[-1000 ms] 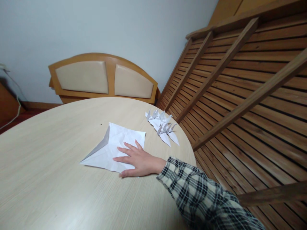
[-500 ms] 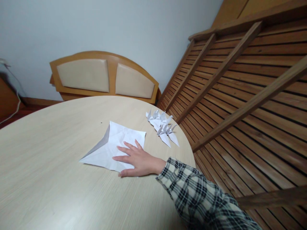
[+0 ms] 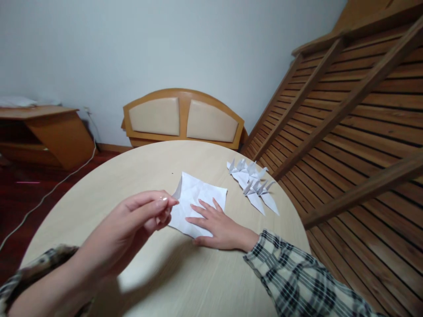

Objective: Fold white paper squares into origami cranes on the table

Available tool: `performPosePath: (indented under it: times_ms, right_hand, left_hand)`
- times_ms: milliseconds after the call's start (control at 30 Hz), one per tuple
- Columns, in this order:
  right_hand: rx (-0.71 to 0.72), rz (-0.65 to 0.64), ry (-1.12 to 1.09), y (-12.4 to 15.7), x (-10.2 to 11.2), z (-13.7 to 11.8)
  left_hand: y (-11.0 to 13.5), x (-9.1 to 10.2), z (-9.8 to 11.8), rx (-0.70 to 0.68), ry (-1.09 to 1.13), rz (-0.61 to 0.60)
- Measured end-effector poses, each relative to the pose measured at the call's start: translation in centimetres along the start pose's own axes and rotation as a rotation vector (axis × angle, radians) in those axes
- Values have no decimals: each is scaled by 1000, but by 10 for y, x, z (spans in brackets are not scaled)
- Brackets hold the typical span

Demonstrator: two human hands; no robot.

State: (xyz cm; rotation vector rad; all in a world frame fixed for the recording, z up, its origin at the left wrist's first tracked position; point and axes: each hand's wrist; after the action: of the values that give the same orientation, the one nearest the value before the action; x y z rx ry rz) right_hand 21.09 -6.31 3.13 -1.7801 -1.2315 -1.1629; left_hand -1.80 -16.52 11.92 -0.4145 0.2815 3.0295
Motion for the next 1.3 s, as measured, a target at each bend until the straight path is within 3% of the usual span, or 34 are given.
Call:
performPosePath:
  times_ms: [100, 333, 400, 500, 633, 733, 1000, 1300]
  right_hand:
    - [2, -8, 7, 0, 0, 0]
    - [3, -8, 9, 0, -1, 0]
    - [3, -5, 6, 0, -1, 0]
    - [5, 4, 2, 0, -2, 0]
    - [13, 15, 14, 1, 0, -1]
    - [15, 6, 13, 1, 0, -1]
    - [19, 3, 26, 1, -2, 0]
    - [-39, 21, 52, 1, -3, 1]
  left_hand:
    - [-6, -10, 4, 30, -39, -49]
    - [-7, -18, -3, -66, -168, -71]
    - [-17, -16, -11, -157, -320, -79]
    - [-37, -7, -30, -352, -751, -90]
    - [-63, 14, -56, -728, -1231, -77]
    - [-77, 28, -65, -816, -1415, -54]
    - [-100, 45, -84, -689, -1486, -19]
    - [-103, 60, -102, -395, -1697, 33]
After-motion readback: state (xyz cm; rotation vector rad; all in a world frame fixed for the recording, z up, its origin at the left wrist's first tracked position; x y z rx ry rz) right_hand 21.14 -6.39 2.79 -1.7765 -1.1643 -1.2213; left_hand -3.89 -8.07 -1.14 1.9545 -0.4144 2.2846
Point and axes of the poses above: each hand's wrist, its own y-axis away from the middle knuckle, its own x-axis out of the back of the hand, z = x × y, and after that the axes turned 12 degrees about x, right-handed
